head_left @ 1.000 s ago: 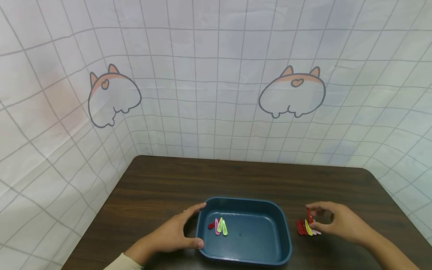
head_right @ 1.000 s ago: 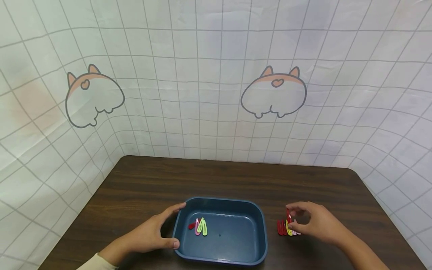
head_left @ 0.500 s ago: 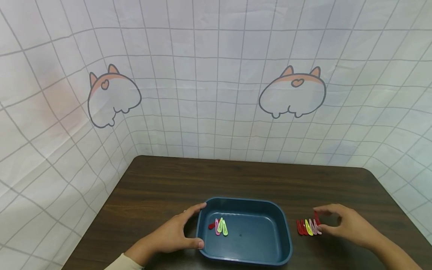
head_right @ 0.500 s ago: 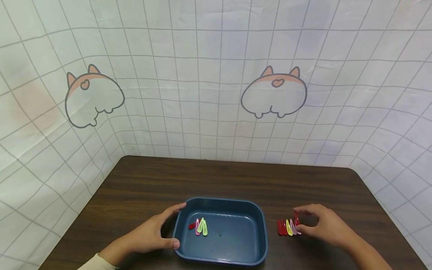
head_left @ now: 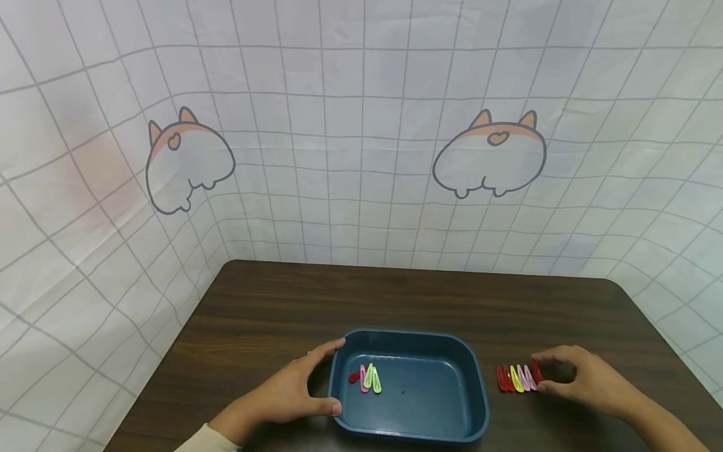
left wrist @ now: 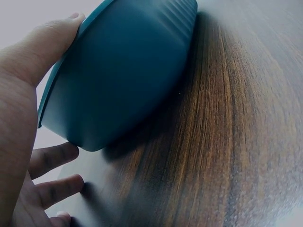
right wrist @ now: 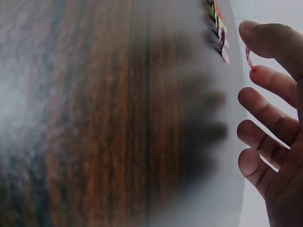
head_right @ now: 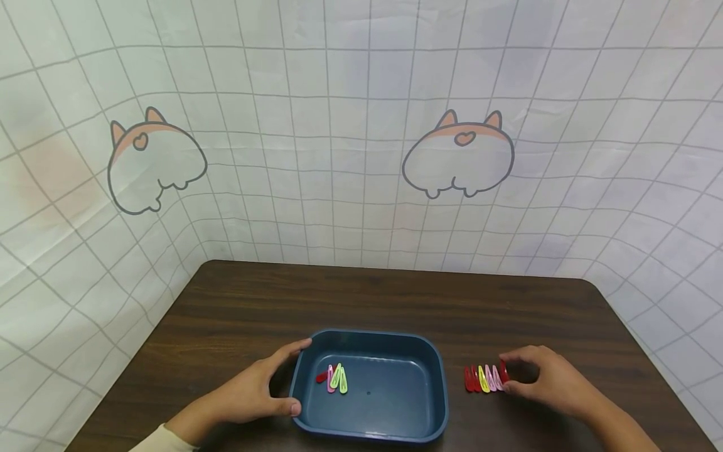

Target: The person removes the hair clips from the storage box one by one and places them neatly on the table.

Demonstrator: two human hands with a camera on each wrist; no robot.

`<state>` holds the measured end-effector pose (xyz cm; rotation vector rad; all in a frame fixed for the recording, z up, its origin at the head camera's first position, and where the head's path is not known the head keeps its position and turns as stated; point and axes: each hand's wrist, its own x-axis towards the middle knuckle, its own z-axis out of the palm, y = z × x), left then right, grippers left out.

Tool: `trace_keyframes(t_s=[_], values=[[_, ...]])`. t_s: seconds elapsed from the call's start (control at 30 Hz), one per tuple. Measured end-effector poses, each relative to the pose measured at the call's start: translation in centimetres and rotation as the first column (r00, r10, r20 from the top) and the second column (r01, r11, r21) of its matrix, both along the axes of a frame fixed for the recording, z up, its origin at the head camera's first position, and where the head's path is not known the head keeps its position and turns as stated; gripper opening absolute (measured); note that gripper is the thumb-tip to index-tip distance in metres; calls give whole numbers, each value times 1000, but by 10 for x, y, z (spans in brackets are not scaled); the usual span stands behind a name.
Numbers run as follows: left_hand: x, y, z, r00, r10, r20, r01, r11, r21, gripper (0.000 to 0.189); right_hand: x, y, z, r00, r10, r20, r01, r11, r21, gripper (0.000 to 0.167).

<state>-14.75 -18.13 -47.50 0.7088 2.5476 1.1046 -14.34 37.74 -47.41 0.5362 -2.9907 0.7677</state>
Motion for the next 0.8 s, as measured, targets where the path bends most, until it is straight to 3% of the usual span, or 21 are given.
trace_keyframes(t_s=[0.27,0.8], values=[[-1,0,-1,1000,-1,2,1,1000,12,96,-1,2,-7,998,12,-64,-7,998,67,50],[-1,0,-2,1000,-1,6,1,1000,13,96,-1,3,-10,999,18,-32,-16,997,77,52]])
